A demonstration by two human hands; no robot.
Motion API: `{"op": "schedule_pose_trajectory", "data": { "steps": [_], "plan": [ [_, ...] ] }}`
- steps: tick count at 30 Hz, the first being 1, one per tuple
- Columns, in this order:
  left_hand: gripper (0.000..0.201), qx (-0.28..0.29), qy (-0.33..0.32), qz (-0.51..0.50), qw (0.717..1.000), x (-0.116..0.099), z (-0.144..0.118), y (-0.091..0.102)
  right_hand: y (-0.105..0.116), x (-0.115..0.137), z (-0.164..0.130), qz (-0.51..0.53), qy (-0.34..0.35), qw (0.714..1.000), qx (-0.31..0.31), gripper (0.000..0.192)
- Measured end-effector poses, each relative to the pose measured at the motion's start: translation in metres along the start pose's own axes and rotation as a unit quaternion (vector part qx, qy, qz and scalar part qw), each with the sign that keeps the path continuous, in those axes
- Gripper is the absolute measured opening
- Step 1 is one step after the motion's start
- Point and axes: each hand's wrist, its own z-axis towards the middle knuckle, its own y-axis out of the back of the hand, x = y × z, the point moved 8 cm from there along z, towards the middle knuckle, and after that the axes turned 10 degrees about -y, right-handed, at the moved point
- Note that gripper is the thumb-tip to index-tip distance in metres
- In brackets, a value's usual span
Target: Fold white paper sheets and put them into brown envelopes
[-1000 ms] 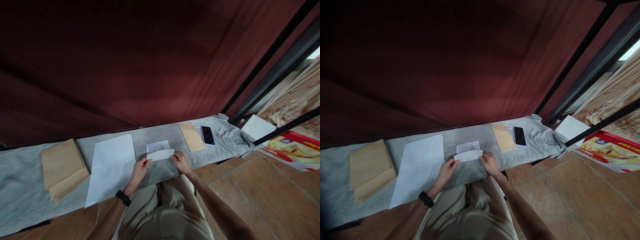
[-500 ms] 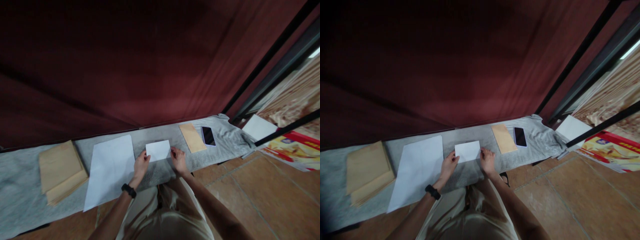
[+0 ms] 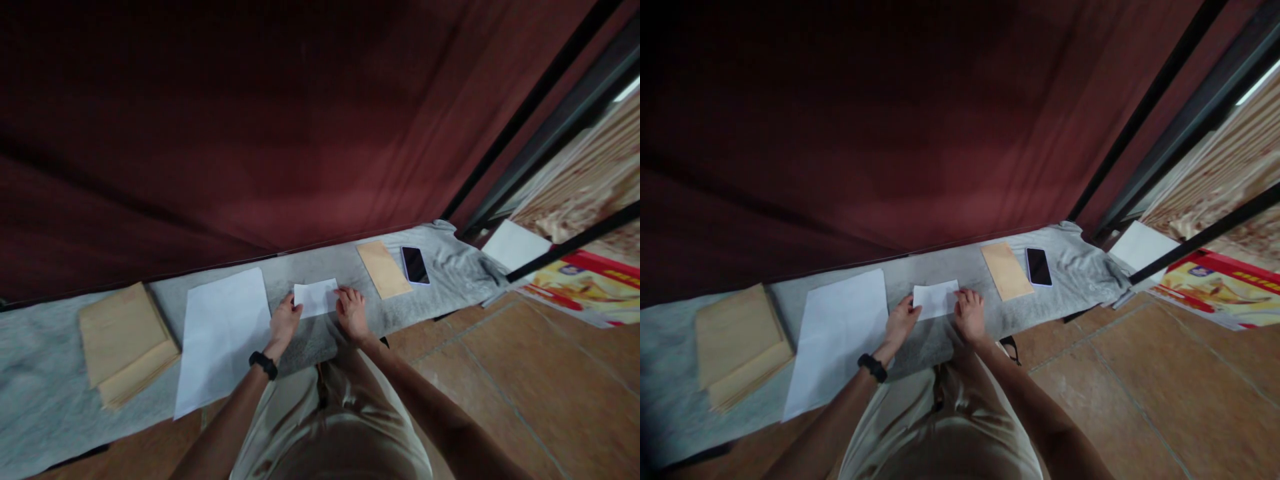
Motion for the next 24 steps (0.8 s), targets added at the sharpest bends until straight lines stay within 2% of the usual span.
{"op": "schedule_pose_trajectory", "data": {
  "steps": [5, 10, 17, 24],
  "plan": [
    [0.042, -0.017, -0.012, 0.01, 1.0, -0.007, -0.006, 0.002, -0.015, 0.032, -0.007, 0.015, 0.095, 0.994, 0.045, 0.041],
    [0.047, -0.032, -0.001, 0.008, 0.999, -0.011, -0.012, 0.006, -0.024, 0.034, -0.011, -0.031, 0.083, 0.994, 0.063, 0.048],
    [0.053, -0.066, 0.0, 0.009, 0.998, -0.011, -0.018, 0.004, -0.027, 0.033, -0.014, -0.045, 0.088, 0.994, 0.051, 0.05],
    [0.05, -0.059, -0.012, 0.071, 0.996, -0.014, -0.017, -0.001, -0.024, 0.037, -0.012, -0.039, 0.085, 0.995, 0.034, 0.049]
  ]
}}
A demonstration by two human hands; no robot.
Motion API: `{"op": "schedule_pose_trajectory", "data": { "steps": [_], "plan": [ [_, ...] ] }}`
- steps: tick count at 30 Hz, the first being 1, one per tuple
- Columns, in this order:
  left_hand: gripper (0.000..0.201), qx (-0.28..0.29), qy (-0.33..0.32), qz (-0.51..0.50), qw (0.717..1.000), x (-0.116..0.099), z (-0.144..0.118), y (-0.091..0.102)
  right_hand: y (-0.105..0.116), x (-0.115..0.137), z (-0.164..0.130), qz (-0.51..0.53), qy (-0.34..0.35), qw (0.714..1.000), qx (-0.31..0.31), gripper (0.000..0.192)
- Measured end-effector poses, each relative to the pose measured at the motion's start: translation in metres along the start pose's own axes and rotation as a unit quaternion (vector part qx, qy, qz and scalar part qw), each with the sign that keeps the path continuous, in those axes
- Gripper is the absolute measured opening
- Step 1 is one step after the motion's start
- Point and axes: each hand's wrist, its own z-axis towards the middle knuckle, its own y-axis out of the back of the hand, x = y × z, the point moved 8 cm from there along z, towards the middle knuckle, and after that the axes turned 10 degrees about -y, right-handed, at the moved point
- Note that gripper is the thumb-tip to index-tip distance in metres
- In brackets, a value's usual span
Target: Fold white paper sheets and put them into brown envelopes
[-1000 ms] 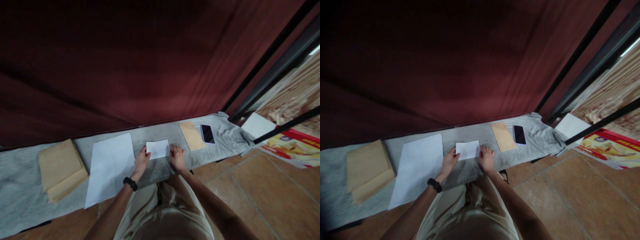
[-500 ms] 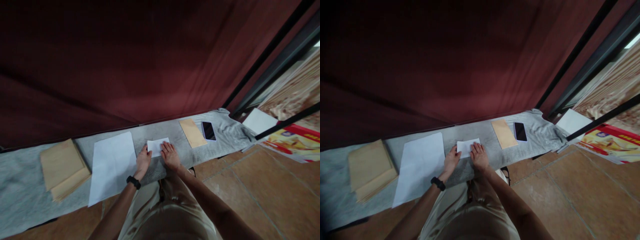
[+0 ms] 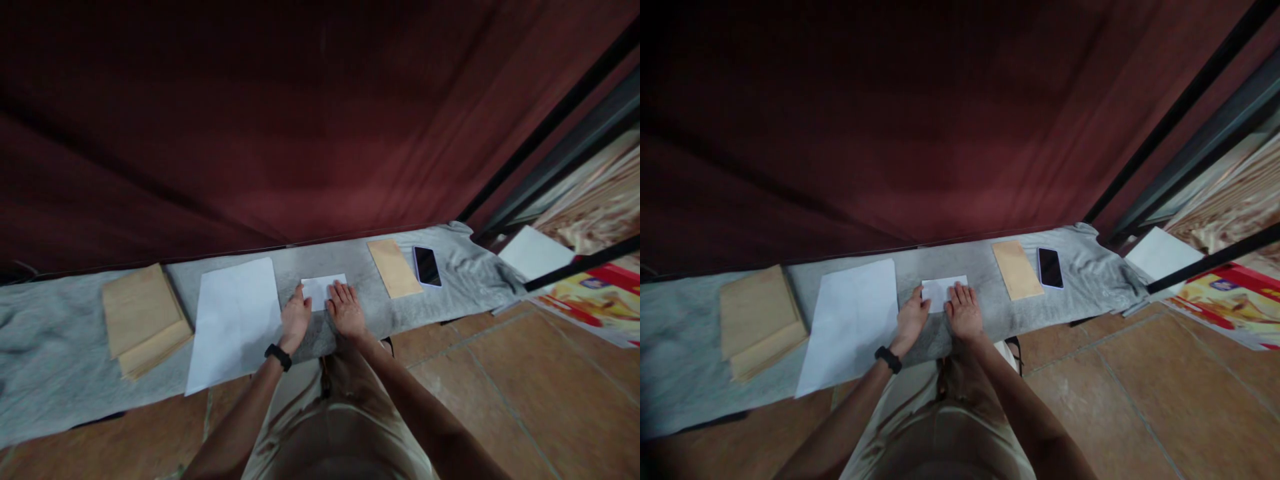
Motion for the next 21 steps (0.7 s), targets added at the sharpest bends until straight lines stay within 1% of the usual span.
{"op": "schedule_pose_trajectory", "data": {
  "steps": [5, 9, 13, 21],
  "plan": [
    [0.045, 0.017, -0.008, 0.011, 1.0, -0.001, 0.0, -0.001, -0.004, 0.01, 0.012, 0.015, 0.001, 1.0, 0.012, 0.048],
    [0.044, 0.022, -0.019, 0.012, 1.0, -0.002, -0.001, 0.0, -0.011, 0.018, 0.013, 0.006, 0.017, 1.0, 0.022, 0.048],
    [0.043, 0.023, -0.021, 0.012, 0.999, -0.002, -0.001, 0.0, -0.013, 0.018, 0.009, -0.014, 0.012, 1.0, 0.021, 0.049],
    [0.043, 0.019, -0.026, 0.005, 0.999, -0.003, -0.001, 0.002, -0.011, 0.013, 0.005, -0.034, -0.008, 0.999, -0.011, 0.052]
  ]
}}
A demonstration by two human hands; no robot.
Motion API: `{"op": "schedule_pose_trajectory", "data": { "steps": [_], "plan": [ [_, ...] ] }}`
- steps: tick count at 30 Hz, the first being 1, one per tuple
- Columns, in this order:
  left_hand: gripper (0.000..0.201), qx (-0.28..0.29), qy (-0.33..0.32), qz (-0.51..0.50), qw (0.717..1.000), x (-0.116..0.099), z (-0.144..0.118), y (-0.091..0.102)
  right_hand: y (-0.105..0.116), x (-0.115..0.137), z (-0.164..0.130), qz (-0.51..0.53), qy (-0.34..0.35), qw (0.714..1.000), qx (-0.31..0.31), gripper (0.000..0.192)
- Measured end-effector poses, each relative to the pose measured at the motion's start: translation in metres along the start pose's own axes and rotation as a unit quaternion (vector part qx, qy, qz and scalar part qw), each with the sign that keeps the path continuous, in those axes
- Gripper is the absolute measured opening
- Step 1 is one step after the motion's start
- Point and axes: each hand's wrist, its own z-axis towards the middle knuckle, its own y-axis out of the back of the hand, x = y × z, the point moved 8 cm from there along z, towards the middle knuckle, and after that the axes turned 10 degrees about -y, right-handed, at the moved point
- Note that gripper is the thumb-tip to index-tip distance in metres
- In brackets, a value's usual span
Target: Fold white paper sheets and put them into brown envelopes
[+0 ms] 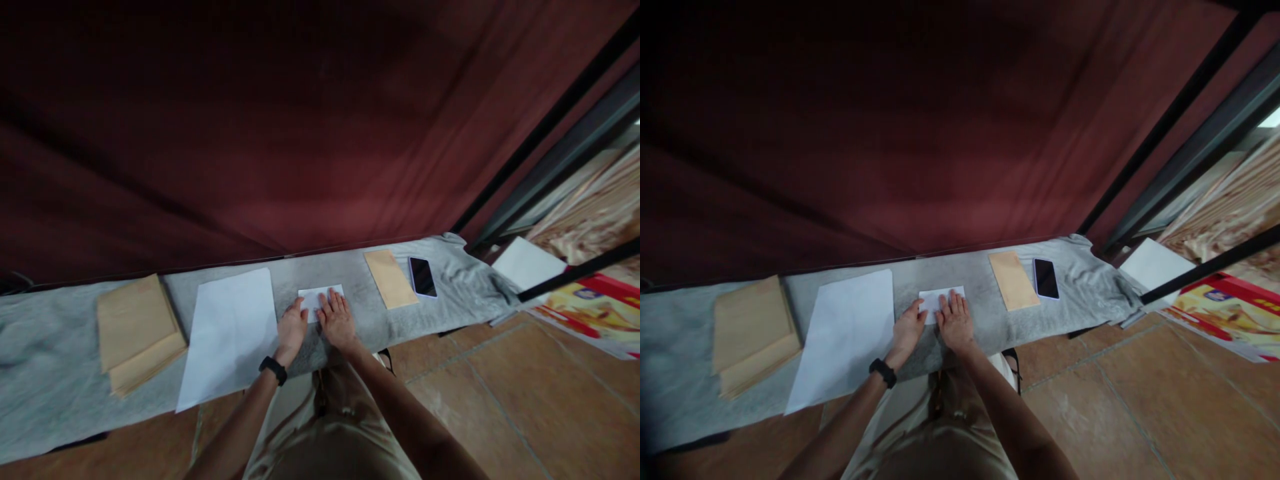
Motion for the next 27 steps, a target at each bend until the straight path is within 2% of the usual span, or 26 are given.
{"op": "schedule_pose_trajectory", "data": {
  "steps": [5, 13, 17, 22, 27],
  "plan": [
    [0.042, -0.01, -0.008, 0.0, 1.0, -0.002, -0.001, 0.003, 0.003, -0.016, 0.0, -0.003, -0.011, 1.0, -0.017, 0.056],
    [0.043, -0.012, -0.014, 0.043, 0.999, -0.003, -0.001, 0.002, 0.011, -0.044, 0.001, -0.013, -0.032, 0.999, -0.003, 0.056],
    [0.043, -0.016, -0.014, 0.051, 0.998, -0.005, -0.003, 0.002, 0.016, -0.035, 0.003, -0.009, -0.04, 0.999, -0.002, 0.053],
    [0.043, -0.015, -0.017, 0.047, 0.999, -0.008, -0.003, 0.003, 0.01, -0.004, -0.006, 0.021, 0.029, 0.999, 0.029, 0.047],
    [0.043, -0.006, -0.018, 0.048, 0.999, -0.008, -0.003, 0.004, 0.01, -0.011, -0.01, 0.015, 0.011, 0.999, 0.031, 0.05]
  ]
}}
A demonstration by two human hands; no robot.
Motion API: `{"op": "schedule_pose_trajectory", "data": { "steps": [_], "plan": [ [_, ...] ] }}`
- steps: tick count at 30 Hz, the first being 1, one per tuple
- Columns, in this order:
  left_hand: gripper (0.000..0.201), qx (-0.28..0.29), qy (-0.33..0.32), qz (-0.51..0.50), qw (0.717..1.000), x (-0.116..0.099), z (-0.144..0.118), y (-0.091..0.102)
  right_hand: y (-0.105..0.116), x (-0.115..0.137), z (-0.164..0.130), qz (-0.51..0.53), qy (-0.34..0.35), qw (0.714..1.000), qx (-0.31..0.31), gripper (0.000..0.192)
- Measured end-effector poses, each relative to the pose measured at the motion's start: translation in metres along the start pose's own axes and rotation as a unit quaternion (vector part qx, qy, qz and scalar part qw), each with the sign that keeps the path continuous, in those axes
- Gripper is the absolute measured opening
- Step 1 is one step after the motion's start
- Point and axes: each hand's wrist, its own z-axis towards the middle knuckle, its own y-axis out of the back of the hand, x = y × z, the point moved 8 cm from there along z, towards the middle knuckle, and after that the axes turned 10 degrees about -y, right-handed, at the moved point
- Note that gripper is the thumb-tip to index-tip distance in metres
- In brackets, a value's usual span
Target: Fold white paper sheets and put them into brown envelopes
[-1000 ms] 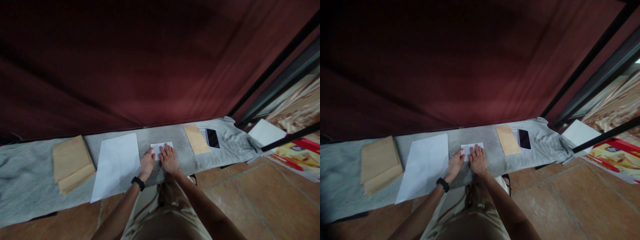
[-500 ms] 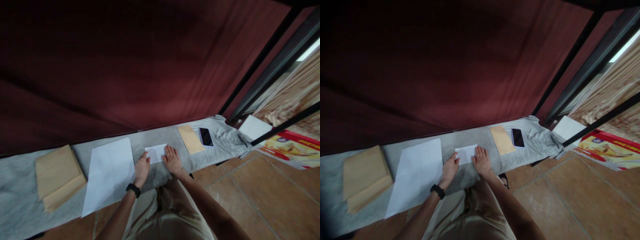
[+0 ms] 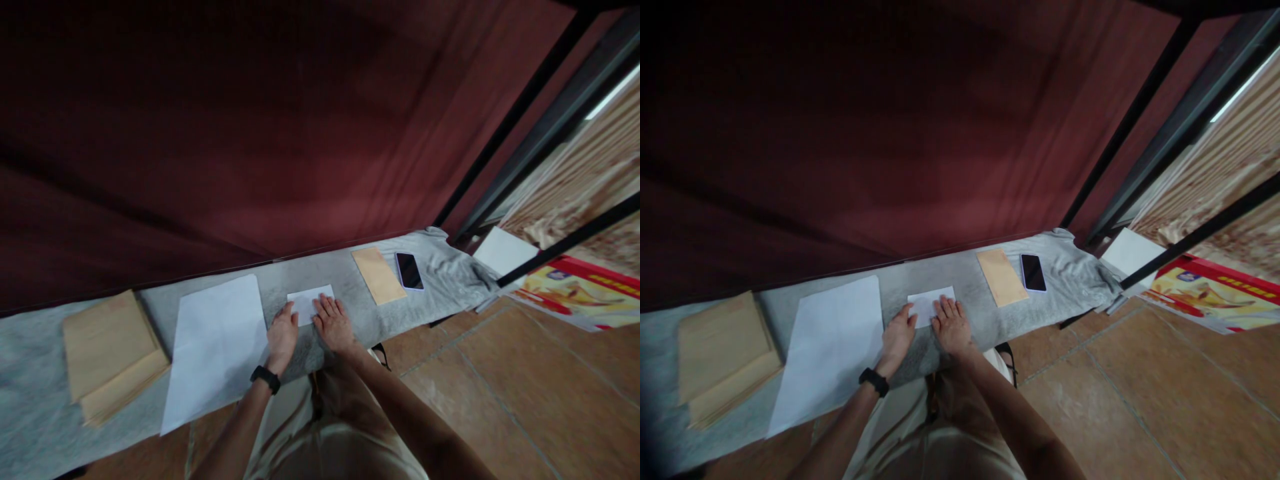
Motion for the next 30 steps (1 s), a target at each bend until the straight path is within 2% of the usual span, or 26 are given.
{"op": "schedule_pose_trajectory", "data": {
  "steps": [4, 7, 11, 14, 18, 21, 25, 30],
  "plan": [
    [0.043, -0.012, -0.002, 0.035, 0.999, 0.0, -0.005, 0.005, 0.002, -0.014, -0.001, -0.003, -0.019, 1.0, -0.01, 0.052],
    [0.045, -0.04, -0.054, 0.09, 0.994, -0.018, -0.006, 0.005, 0.002, -0.018, -0.001, -0.005, -0.019, 1.0, -0.015, 0.053],
    [0.049, -0.028, -0.183, 0.061, 0.981, -0.061, 0.0, -0.017, -0.001, -0.018, -0.002, -0.013, -0.009, 1.0, -0.005, 0.054],
    [0.052, -0.006, -0.215, 0.028, 0.976, -0.073, 0.005, -0.038, -0.004, -0.018, -0.003, -0.017, -0.008, 1.0, 0.006, 0.055],
    [0.058, -0.026, -0.215, 0.029, 0.976, -0.061, 0.0, -0.046, -0.004, -0.02, -0.004, -0.007, -0.017, 1.0, -0.002, 0.054],
    [0.062, -0.04, -0.204, 0.034, 0.978, -0.047, -0.008, -0.043, -0.002, -0.023, -0.004, -0.001, -0.032, 0.999, -0.022, 0.053],
    [0.066, -0.054, -0.156, 0.049, 0.985, -0.031, -0.016, -0.037, 0.005, -0.036, -0.003, -0.004, -0.082, 0.995, -0.056, 0.051],
    [0.067, -0.065, -0.142, 0.063, 0.986, -0.026, -0.019, -0.037, 0.01, -0.044, 0.003, 0.04, -0.102, 0.991, -0.077, 0.045]
  ]
}}
